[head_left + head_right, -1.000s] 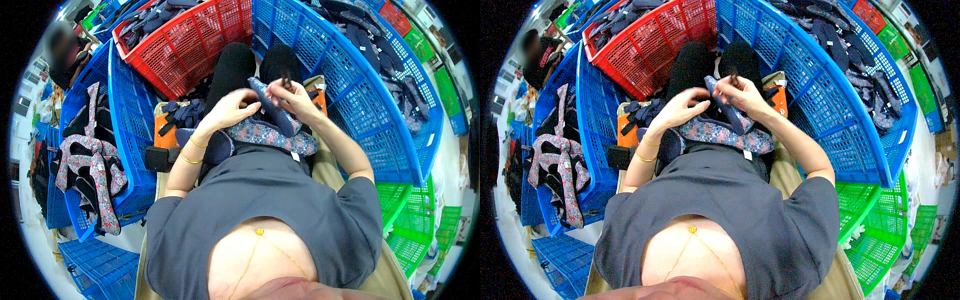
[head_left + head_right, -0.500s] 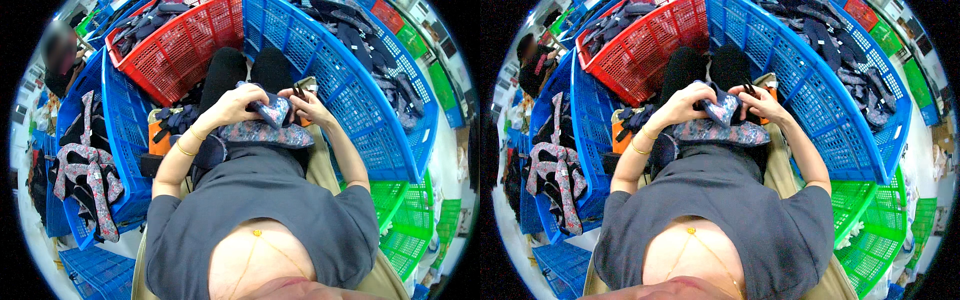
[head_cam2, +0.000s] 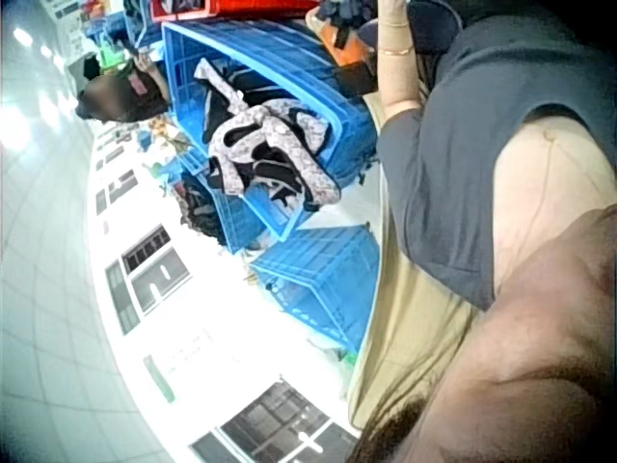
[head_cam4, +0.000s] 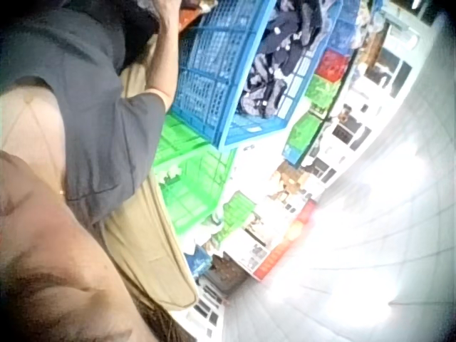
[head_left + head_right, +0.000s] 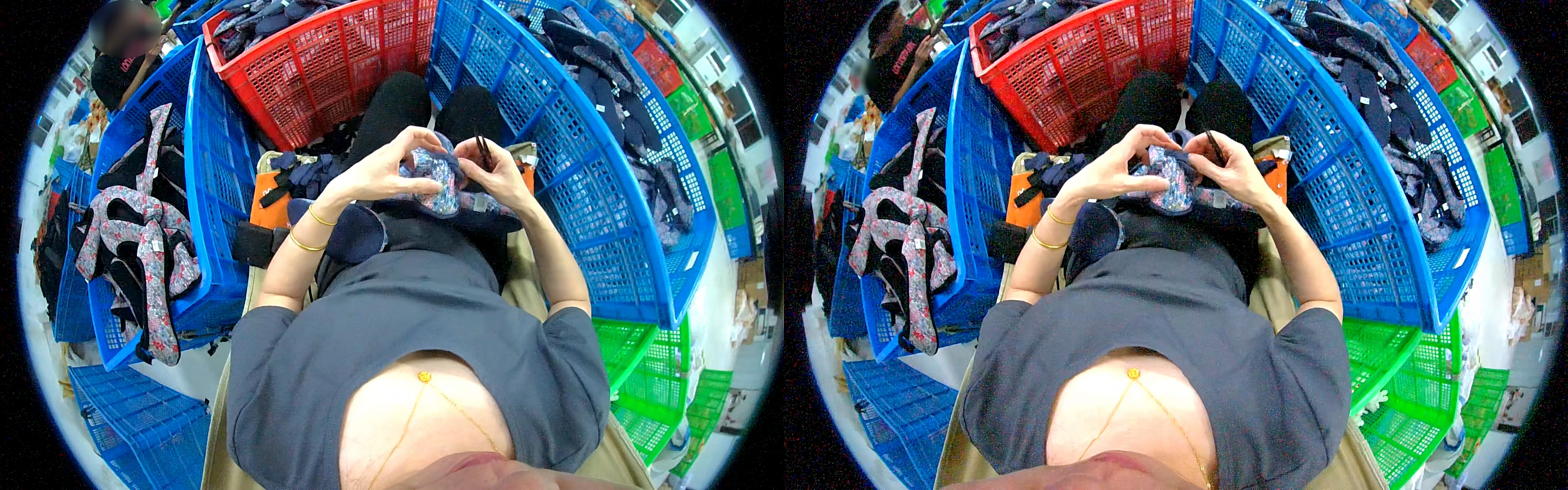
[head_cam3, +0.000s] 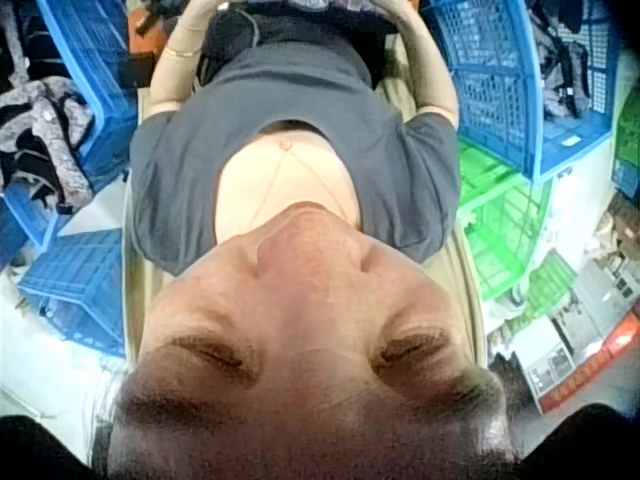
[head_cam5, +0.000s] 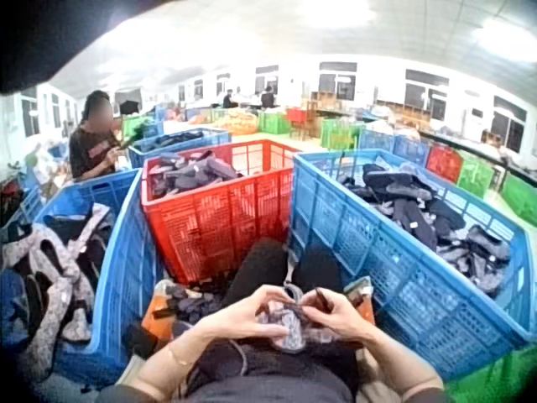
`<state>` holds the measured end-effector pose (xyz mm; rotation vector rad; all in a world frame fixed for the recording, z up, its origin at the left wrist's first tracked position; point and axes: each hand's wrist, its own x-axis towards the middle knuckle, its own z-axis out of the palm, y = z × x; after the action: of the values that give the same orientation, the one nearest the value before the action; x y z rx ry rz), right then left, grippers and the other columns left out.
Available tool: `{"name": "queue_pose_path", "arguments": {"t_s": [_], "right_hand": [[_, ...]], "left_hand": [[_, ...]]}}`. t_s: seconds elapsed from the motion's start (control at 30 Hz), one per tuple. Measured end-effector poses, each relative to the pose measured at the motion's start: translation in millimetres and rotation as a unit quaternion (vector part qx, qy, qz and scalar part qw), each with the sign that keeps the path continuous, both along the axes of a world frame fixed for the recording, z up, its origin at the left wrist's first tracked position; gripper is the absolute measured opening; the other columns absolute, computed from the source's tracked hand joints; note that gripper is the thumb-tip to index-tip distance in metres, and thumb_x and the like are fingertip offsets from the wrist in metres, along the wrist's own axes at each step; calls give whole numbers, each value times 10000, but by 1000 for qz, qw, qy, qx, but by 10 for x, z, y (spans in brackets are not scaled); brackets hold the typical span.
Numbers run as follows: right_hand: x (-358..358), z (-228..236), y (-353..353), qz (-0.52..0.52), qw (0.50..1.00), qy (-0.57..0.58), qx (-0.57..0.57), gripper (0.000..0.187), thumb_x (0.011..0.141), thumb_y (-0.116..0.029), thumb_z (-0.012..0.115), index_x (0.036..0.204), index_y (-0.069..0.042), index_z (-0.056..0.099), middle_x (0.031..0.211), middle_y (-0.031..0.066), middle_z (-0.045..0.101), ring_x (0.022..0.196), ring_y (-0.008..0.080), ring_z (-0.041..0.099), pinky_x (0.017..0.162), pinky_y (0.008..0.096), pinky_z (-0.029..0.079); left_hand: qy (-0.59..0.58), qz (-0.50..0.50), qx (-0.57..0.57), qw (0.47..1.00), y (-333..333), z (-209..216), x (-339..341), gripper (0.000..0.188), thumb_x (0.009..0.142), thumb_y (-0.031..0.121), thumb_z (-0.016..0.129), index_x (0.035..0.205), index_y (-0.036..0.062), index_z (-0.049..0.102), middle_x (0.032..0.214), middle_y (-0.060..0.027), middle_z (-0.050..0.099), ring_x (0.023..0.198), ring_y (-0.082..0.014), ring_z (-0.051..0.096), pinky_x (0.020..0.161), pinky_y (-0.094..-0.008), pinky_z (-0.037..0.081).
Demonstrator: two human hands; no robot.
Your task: The person sits on the floor and inspects floral-patterned slippers one by one. They pick up each slipper, turn it over to check the sole and interior, and place it back into a blue basket. The process is repeated for multiple slippers throughout the clip.
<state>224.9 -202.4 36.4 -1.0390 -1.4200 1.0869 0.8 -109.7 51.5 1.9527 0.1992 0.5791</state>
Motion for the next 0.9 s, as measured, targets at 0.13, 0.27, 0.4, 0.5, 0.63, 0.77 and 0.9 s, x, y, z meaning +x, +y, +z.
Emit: {"name": "queue_pose_path", "arguments": {"t_s": [0.13,0.27,0.4,0.5,0.63,0.77,0.9], "right_hand": [[-78,144,-229,72,993,-3,-91,302,929,-159,620,1163,-4,509,877,41,601,654,87,601,569,220,492],[-134,160,-395,72,988,-87,-108,414,863,-120,693,1219,-43,497,904,55,632,679,59,541,564,206,460],[-85,192,-331,-30,982,-181,-53,118,875,-70,642,976,-11,640,785,-21,592,684,32,473,616,212,412],[-109,440,-385,-40,974,-218,-47,136,874,-92,670,972,-2,645,758,-14,610,691,47,510,623,225,438],[-256,447,-435,-12,978,-206,42,138,877,-96,672,970,3,645,803,35,661,778,76,593,704,248,488],[-150,606,-420,-107,953,-282,-30,308,862,-153,699,1123,-20,602,926,66,658,830,110,600,724,257,487],[74,377,-417,-118,915,-378,75,378,869,-191,681,1195,-26,586,879,95,601,754,185,582,668,301,465]], "left_hand": [[-26,-1,40,999,-73,-92,104,403,809,168,753,1100,18,518,960,-32,568,870,-119,527,816,-270,450],[-8,-27,27,999,-86,-83,67,311,811,151,749,1026,32,558,955,-26,561,891,-118,528,824,-266,441],[-7,-37,39,999,-117,-113,-51,341,816,159,739,1085,29,576,1009,-38,571,940,-128,523,857,-285,431],[9,-24,101,995,-138,-73,-72,399,805,158,744,1149,30,587,1014,-41,587,951,-164,538,875,-307,428],[-9,-16,177,984,-157,-114,4,307,761,100,737,1059,69,669,974,-48,610,950,-212,555,890,-339,432],[-62,88,234,966,-237,-68,-37,278,689,-57,663,926,79,717,968,-62,637,959,-224,583,882,-345,461],[-74,136,183,971,-229,25,-90,227,744,-78,655,937,36,693,953,-69,671,925,-193,638,829,-294,505]]}}
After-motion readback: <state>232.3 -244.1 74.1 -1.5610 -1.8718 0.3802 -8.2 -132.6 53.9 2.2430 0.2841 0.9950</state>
